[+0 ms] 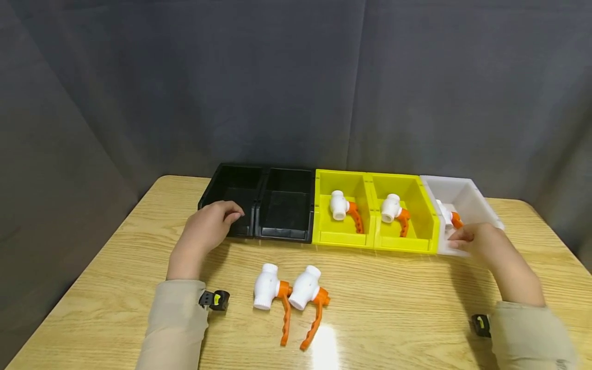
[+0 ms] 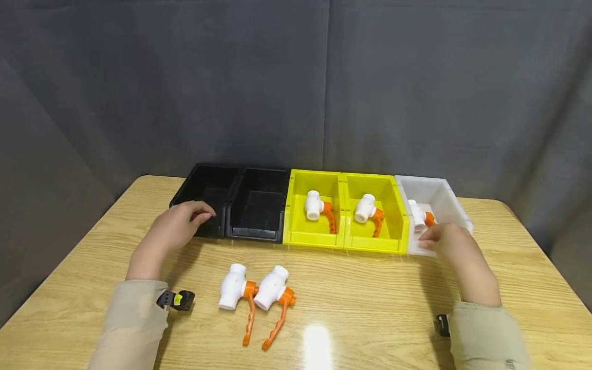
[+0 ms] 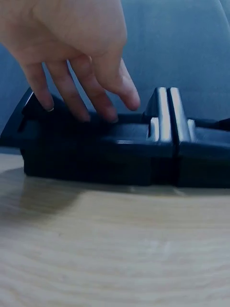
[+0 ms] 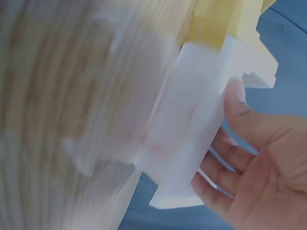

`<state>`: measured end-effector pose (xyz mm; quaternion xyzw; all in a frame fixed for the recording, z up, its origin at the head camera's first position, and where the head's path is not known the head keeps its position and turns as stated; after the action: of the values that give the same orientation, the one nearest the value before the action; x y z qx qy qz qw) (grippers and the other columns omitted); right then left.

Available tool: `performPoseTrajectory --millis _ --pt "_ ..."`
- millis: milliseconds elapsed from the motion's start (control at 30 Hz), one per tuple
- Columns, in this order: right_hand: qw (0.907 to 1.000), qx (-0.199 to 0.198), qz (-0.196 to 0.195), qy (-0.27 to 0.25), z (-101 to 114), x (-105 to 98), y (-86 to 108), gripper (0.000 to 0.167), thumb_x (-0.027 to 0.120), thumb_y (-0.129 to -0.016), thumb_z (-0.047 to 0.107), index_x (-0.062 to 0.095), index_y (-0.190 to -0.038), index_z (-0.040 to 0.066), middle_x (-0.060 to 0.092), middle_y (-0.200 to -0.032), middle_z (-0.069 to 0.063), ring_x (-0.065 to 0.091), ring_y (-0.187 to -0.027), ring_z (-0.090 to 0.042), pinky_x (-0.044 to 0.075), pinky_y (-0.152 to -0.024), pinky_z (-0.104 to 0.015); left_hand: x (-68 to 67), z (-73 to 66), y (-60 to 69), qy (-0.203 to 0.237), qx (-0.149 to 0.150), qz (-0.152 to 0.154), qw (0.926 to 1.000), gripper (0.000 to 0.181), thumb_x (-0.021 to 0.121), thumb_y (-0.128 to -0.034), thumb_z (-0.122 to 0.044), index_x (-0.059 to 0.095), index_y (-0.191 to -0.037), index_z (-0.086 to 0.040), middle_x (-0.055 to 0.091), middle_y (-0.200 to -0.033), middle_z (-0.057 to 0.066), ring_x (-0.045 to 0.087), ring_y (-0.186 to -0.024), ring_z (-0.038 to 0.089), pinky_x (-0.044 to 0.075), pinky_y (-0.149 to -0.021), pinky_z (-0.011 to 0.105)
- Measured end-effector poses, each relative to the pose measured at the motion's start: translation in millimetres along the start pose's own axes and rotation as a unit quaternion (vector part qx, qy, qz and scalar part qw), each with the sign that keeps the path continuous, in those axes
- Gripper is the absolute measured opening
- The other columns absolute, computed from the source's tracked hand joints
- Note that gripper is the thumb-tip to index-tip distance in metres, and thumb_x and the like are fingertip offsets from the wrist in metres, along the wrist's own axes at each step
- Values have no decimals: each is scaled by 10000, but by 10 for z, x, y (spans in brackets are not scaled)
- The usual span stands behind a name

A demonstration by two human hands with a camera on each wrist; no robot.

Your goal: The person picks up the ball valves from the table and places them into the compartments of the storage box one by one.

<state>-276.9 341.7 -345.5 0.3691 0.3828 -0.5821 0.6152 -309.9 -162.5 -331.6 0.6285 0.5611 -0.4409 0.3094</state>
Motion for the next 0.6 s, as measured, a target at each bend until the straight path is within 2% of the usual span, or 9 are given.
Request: performPoseTrajectory --millis 133,300,600 --pt "9996 261 -51 104 10 -10 18 133 724 -885 115 721 -901 -17 680 -915 -186 544 -866 -381 429 -725 -445 -106 -93 22 -45 89 -407 9991 211 561 -1024 -151 688 -1168 -63 650 -1192 160 612 -1096 351 481 -937 532" --pt "9988 426 -61 232 23 -22 50 97 686 -900 93 706 -899 -2 654 -958 -219 529 -864 -403 430 -706 -482 -213 -161 71 -23 51 -916 9958 205 578 -1017 -154 680 -1159 -48 624 -1184 157 603 -1072 352 487 -918 522" --pt "9984 529 -84 153 31 3 48 85 661 -909 67 704 -910 -6 638 -948 -210 512 -877 -407 422 -723 -492 -410 -183 145 96 -45 -1817 9833 188 604 -1002 -171 694 -1122 -57 644 -1099 149 627 -977 356 513 -769 520"
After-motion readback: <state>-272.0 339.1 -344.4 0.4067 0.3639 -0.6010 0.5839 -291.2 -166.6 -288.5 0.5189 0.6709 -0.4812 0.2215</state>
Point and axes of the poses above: each hand's wrist, its own y-axis away from the middle knuckle, its own x-axis out of the palm, z = x × y, the point moved 9 cm from there along -y, towards the middle knuckle
